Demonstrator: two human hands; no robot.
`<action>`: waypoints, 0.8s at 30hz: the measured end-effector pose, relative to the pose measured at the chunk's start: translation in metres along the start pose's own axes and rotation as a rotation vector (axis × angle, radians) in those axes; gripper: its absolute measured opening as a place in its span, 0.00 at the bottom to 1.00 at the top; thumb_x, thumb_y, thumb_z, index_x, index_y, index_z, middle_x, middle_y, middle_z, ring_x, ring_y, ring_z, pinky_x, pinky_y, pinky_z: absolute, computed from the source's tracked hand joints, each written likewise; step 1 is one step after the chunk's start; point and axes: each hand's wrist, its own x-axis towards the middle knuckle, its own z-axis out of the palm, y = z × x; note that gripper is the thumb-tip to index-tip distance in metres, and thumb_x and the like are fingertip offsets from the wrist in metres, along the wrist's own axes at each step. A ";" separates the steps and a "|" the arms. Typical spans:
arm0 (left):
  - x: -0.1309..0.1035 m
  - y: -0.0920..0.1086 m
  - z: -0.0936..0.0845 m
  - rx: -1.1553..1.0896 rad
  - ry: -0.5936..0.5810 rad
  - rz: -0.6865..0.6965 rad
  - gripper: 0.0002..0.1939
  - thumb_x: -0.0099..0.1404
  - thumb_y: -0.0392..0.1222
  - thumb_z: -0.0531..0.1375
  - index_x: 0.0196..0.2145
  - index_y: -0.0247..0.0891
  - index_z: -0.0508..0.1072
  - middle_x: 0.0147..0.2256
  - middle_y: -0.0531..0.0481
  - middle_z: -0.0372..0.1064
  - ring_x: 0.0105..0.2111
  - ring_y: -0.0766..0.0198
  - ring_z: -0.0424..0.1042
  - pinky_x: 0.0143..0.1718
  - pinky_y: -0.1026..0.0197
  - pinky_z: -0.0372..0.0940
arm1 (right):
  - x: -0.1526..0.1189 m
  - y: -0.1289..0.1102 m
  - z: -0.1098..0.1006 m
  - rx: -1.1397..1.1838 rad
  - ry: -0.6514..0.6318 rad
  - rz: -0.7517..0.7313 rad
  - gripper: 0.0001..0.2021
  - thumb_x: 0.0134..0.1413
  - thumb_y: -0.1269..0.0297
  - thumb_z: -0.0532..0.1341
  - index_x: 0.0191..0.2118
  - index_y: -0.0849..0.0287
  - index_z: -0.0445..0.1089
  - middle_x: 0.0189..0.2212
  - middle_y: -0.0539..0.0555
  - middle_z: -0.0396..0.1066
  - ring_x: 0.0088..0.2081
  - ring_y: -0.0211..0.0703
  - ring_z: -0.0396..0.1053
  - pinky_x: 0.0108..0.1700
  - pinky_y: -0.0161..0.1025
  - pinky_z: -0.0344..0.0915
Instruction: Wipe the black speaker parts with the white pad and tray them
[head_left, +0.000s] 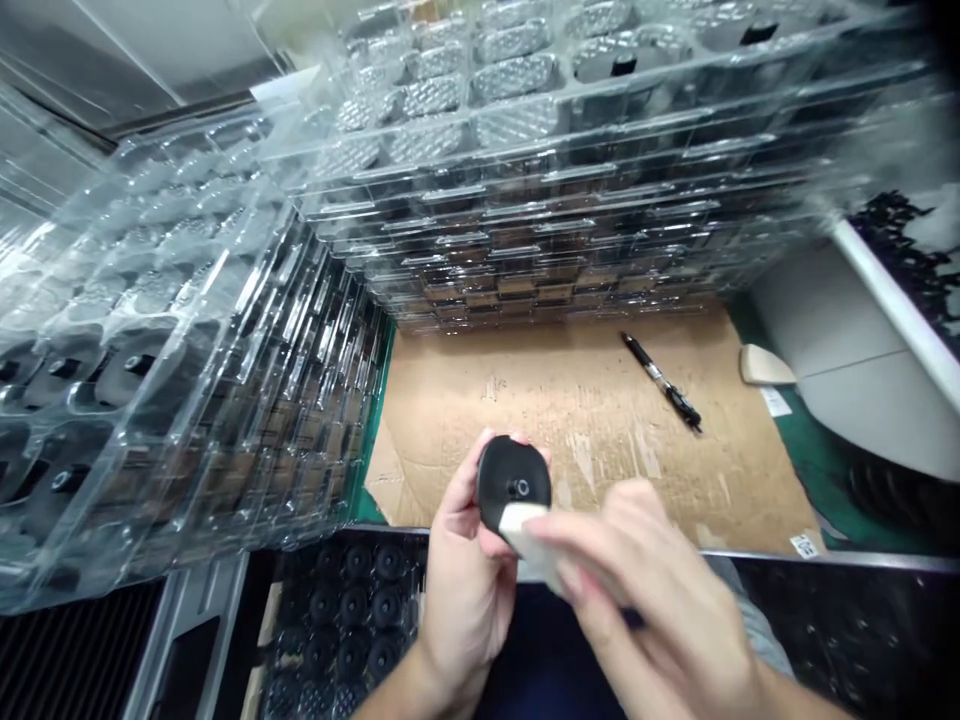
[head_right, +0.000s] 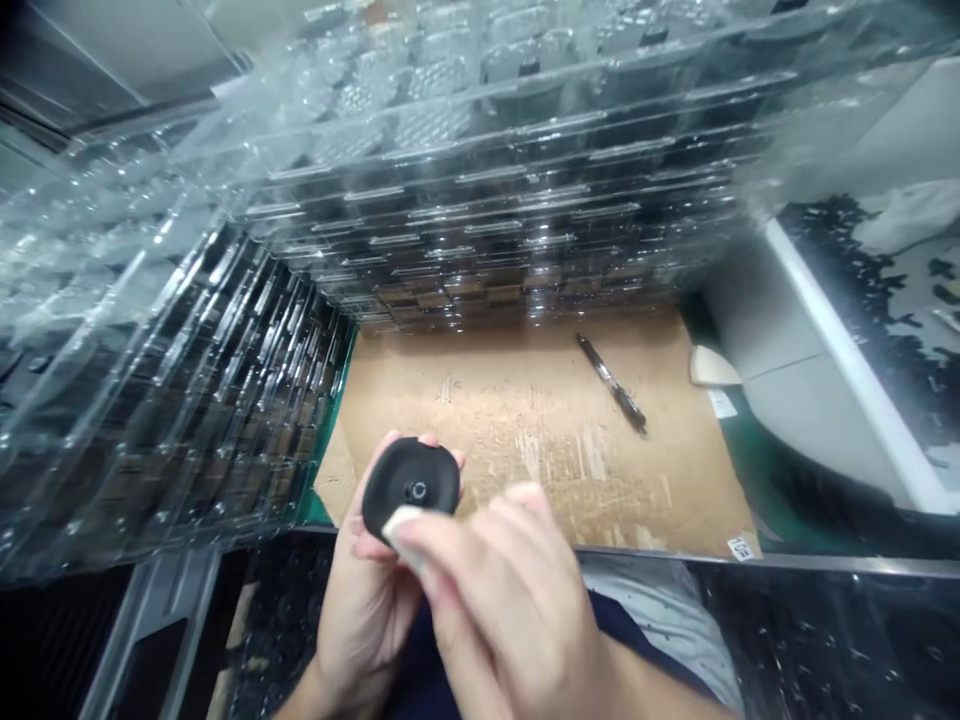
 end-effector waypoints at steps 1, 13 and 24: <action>-0.002 0.000 0.001 0.007 -0.023 0.000 0.24 0.48 0.40 0.68 0.45 0.48 0.71 0.45 0.52 0.72 0.45 0.58 0.70 0.50 0.60 0.63 | 0.001 0.000 0.000 -0.016 0.040 -0.003 0.15 0.54 0.77 0.53 0.48 0.64 0.64 0.36 0.55 0.70 0.32 0.40 0.65 0.37 0.40 0.58; -0.013 -0.003 0.014 0.058 -0.189 -0.070 0.19 0.50 0.39 0.66 0.42 0.43 0.74 0.42 0.51 0.74 0.45 0.60 0.71 0.48 0.63 0.64 | -0.005 -0.003 -0.014 -0.035 0.191 -0.035 0.15 0.55 0.76 0.53 0.49 0.63 0.63 0.41 0.55 0.70 0.36 0.42 0.65 0.41 0.42 0.59; -0.015 -0.005 0.018 -0.037 -0.313 -0.308 0.29 0.42 0.46 0.70 0.44 0.44 0.73 0.42 0.50 0.74 0.45 0.59 0.71 0.49 0.62 0.63 | -0.038 0.003 -0.062 -0.161 0.001 -0.008 0.15 0.58 0.70 0.55 0.50 0.53 0.67 0.30 0.51 0.67 0.30 0.39 0.64 0.33 0.38 0.62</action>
